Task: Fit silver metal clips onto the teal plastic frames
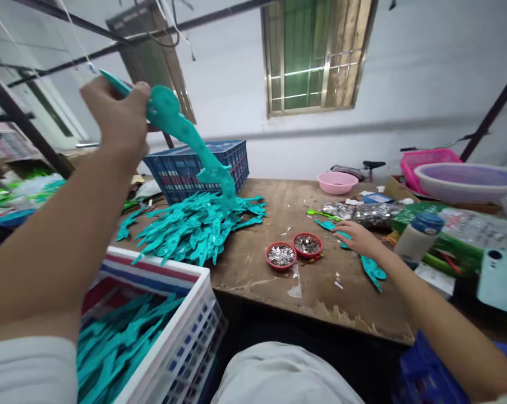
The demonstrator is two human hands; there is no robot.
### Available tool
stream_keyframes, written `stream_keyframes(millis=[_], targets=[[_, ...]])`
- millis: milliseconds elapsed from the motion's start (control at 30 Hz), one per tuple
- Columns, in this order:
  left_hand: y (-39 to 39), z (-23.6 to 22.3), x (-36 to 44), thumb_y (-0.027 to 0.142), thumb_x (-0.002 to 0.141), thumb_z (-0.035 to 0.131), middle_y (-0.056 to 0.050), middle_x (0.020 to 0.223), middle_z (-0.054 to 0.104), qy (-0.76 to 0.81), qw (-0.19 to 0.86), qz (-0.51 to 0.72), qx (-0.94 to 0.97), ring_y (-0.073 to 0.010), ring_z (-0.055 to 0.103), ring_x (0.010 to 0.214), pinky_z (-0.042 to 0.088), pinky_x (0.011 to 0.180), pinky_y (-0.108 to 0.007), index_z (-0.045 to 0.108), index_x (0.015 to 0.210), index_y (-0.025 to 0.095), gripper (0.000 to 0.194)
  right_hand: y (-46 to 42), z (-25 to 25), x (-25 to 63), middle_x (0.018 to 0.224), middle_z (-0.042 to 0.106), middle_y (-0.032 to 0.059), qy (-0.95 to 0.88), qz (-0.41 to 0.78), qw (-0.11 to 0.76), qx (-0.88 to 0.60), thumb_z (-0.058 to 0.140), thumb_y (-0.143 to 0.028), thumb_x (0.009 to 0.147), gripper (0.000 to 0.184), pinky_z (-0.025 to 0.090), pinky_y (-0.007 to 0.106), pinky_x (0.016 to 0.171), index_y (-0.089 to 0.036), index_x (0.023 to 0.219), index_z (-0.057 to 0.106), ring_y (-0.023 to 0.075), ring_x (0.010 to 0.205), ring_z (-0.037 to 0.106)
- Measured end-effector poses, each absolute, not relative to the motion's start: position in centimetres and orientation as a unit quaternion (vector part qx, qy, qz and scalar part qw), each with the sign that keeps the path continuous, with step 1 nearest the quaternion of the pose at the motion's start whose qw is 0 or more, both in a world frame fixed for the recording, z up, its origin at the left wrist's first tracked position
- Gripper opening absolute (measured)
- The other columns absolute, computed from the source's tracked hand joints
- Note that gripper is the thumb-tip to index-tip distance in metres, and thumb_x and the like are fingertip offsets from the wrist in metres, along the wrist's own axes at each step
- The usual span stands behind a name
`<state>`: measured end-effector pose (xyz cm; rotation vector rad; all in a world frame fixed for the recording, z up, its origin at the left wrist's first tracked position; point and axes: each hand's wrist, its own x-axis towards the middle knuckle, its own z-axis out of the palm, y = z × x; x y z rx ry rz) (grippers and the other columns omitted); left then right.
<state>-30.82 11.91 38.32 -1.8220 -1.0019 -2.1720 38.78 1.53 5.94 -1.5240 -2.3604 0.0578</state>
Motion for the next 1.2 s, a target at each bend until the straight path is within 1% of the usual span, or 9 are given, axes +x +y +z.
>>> stream_keyframes(millis=[167, 267, 333, 467, 633, 733, 800, 933, 1200], targets=[[16.3, 36.2, -23.9, 0.004, 0.128, 0.057, 0.0, 0.133, 0.072, -0.395, 0.045, -0.767, -0.504, -0.022, 0.086, 0.139, 0.068, 0.124, -0.041, 0.051, 0.123, 0.018, 0.016, -2.2, 8.6, 28.4, 0.199, 0.063, 0.0231, -0.842, 0.13, 0.364, -0.377, 0.096, -0.073, 0.108, 0.11, 0.055, 0.071, 0.152, -0.031, 0.2, 0.056, 0.0469, 0.183, 0.064], [16.1, 31.7, -19.4, 0.016, 0.133, 0.057, 0.0, 0.131, 0.073, -0.363, -0.058, -0.784, -0.501, -0.0169, 0.085, 0.13, 0.067, 0.117, -0.036, 0.049, 0.125, 0.021, 0.012, -4.4, 9.3, 23.2, 0.198, 0.062, 0.0248, -0.825, 0.201, 0.367, -0.379, 0.107, -0.062, 0.099, 0.145, 0.065, 0.067, 0.14, -0.034, 0.213, 0.021, 0.0474, 0.178, 0.067], [14.4, 27.1, -17.2, 0.022, 0.131, 0.065, 0.003, 0.117, 0.073, -0.355, -0.143, -0.791, -0.478, -0.0121, 0.081, 0.111, 0.067, 0.109, -0.032, 0.047, 0.121, 0.026, 0.021, -5.1, 9.2, 22.0, 0.175, 0.08, 0.0225, -0.789, 0.216, 0.381, -0.431, 0.092, -0.047, 0.109, 0.127, 0.071, 0.061, 0.126, -0.03, 0.213, 0.022, 0.043, 0.152, 0.083], [8.3, 16.6, -16.1, 0.059, 0.111, 0.091, -0.001, 0.124, 0.073, -0.376, -0.332, -0.701, -0.507, -0.0192, 0.079, 0.116, 0.071, 0.116, -0.044, 0.043, 0.121, 0.031, 0.057, -5.2, 7.3, 26.2, 0.138, 0.093, 0.0142, -0.817, 0.214, 0.302, -0.441, 0.077, -0.029, 0.102, 0.06, 0.069, 0.051, 0.114, -0.018, 0.161, 0.084, 0.0376, 0.122, 0.086], [0.1, 7.9, -16.6, 0.108, 0.092, 0.075, -0.014, 0.159, 0.072, -0.498, -0.338, -0.526, -0.601, -0.0453, 0.081, 0.145, 0.066, 0.129, -0.082, 0.051, 0.134, 0.033, 0.089, -5.5, 3.2, 34.2, 0.109, 0.09, 0.0024, -0.82, 0.394, 0.09, -0.406, 0.088, -0.048, 0.092, 0.033, 0.067, 0.036, 0.096, -0.022, 0.113, 0.085, 0.028, 0.104, 0.083], [-4.6, 5.8, -13.1, 0.083, 0.1, 0.093, -0.018, 0.181, 0.067, -0.541, -0.173, -0.395, -0.722, -0.0536, 0.059, 0.178, 0.041, 0.154, -0.085, 0.069, 0.144, 0.029, 0.074, -5.0, 0.7, 35.5, 0.117, 0.094, 0.0027, -0.778, 0.467, -0.004, -0.42, 0.094, -0.055, 0.086, 0.051, 0.067, 0.034, 0.1, -0.023, 0.125, 0.09, 0.0273, 0.111, 0.086], [-7.4, 4.9, -8.9, 0.054, 0.123, 0.073, -0.021, 0.195, 0.063, -0.461, -0.051, -0.136, -0.876, -0.0525, 0.054, 0.187, 0.043, 0.155, -0.078, 0.078, 0.16, 0.026, 0.046, -4.0, -0.8, 35.0, 0.121, 0.096, 0.0047, -0.755, 0.485, -0.075, -0.435, 0.099, -0.056, 0.081, 0.058, 0.067, 0.033, 0.102, -0.022, 0.127, 0.09, 0.0283, 0.116, 0.087], [-9.5, 3.1, -0.1, 0.042, 0.112, 0.099, -0.022, 0.203, 0.059, -0.295, -0.048, 0.168, -0.939, -0.0577, 0.057, 0.187, 0.059, 0.145, -0.078, 0.074, 0.187, 0.028, 0.08, -1.5, -2.5, 33.5, 0.121, 0.098, 0.0068, -0.735, 0.472, -0.181, -0.451, 0.111, -0.057, 0.078, 0.061, 0.066, 0.033, 0.097, -0.019, 0.122, 0.09, 0.0297, 0.114, 0.089], [-5.7, -1.2, 3.0, 0.019, 0.113, 0.096, -0.027, 0.205, 0.049, -0.248, -0.099, 0.236, -0.935, -0.0625, 0.056, 0.186, 0.069, 0.135, -0.082, 0.072, 0.192, 0.026, 0.082, 3.2, 0.3, 34.2, 0.144, 0.098, 0.0147, -0.8, 0.28, -0.16, -0.506, 0.08, -0.022, 0.114, 0.04, 0.062, 0.037, 0.108, -0.02, 0.15, 0.097, 0.0324, 0.126, 0.092]])
